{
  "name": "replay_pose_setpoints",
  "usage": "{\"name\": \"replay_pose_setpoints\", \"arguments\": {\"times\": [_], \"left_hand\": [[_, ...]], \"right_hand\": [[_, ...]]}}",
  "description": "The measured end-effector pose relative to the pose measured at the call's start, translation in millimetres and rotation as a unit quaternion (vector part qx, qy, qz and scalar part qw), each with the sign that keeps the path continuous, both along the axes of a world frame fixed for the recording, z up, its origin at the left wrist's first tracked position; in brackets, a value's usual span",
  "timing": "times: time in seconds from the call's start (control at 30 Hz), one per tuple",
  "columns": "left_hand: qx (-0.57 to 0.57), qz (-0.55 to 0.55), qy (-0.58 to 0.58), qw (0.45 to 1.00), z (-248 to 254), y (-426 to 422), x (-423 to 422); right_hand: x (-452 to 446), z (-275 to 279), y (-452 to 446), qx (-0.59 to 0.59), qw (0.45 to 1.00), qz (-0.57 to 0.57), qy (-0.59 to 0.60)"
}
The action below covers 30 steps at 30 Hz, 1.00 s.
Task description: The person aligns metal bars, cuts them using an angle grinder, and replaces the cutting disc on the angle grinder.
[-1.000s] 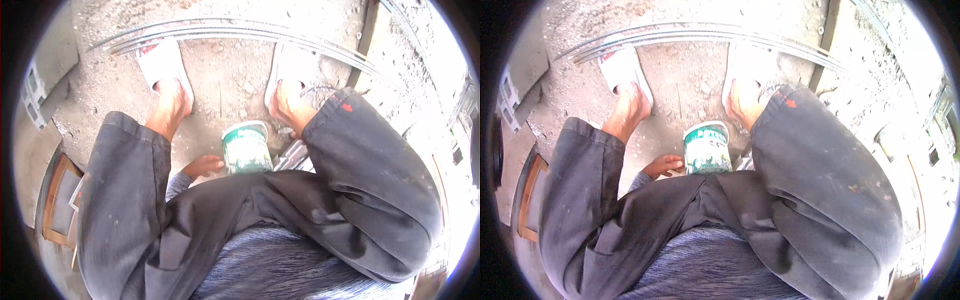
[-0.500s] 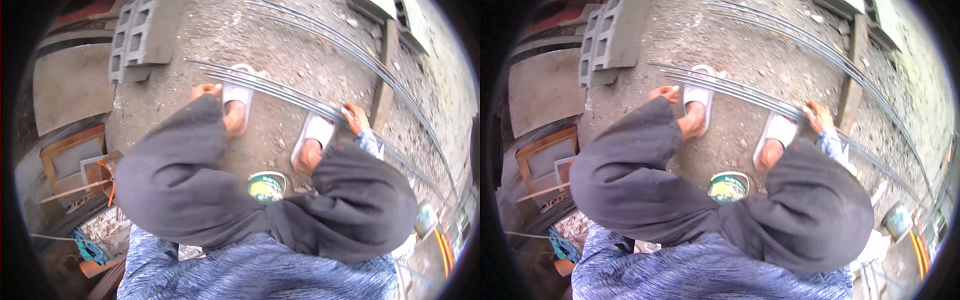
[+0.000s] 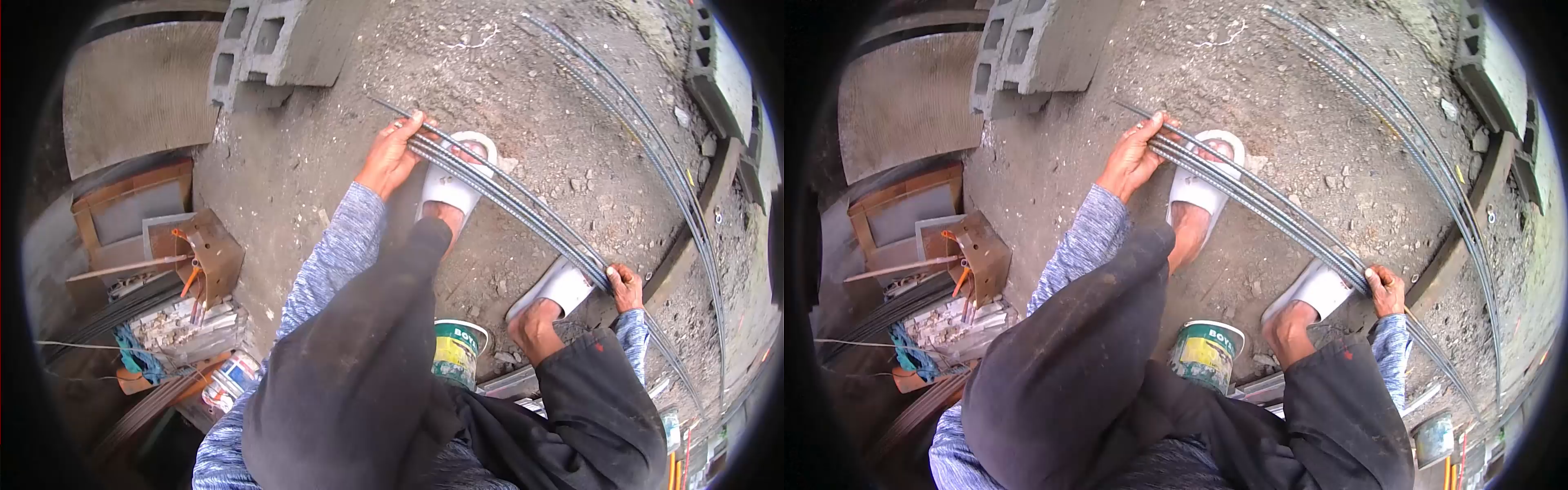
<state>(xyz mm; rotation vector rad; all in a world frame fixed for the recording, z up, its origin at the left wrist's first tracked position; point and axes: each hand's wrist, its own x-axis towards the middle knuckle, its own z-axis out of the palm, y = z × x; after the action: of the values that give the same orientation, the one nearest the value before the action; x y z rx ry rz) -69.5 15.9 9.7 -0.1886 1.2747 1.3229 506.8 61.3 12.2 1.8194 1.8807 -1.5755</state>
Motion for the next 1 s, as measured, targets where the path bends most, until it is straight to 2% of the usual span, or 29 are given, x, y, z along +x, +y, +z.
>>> {"name": "replay_pose_setpoints", "arguments": {"times": [0.1, 0.3, 0.33, 0.57, 0.77, 1.0], "left_hand": [[0.018, 0.005, -0.004, 1.000, -3.7, -4.1, -4.5], [0.070, 0.018, 0.008, 0.997, -17.5, 3.9, -10.7], [0.033, 0.017, 0.029, 0.999, -15.8, 8.6, -13.0], [0.014, -0.009, 0.105, 0.994, -13.0, 16.2, -61.8], [0.038, 0.041, 0.092, 0.994, -10.2, 23.2, -89.7], [0.056, 0.067, 0.096, 0.992, -13.1, 23.2, -105.0]], "right_hand": [[-4.3, 3.4, -1.7, 0.034, 0.999, 0.012, -0.012], [-9.1, 3.4, 3.0, 0.026, 0.998, 0.006, -0.055], [-17.5, 7.4, 7.9, 0.019, 0.998, 0.002, -0.053], [-61.8, -2.4, 14.4, 0.013, 1.000, -0.023, -0.016], [-107.5, 6.9, 19.3, 0.012, 0.999, -0.036, -0.015], [-127.7, 6.4, 18.5, 0.029, 0.999, 0.000, -0.021]]}}
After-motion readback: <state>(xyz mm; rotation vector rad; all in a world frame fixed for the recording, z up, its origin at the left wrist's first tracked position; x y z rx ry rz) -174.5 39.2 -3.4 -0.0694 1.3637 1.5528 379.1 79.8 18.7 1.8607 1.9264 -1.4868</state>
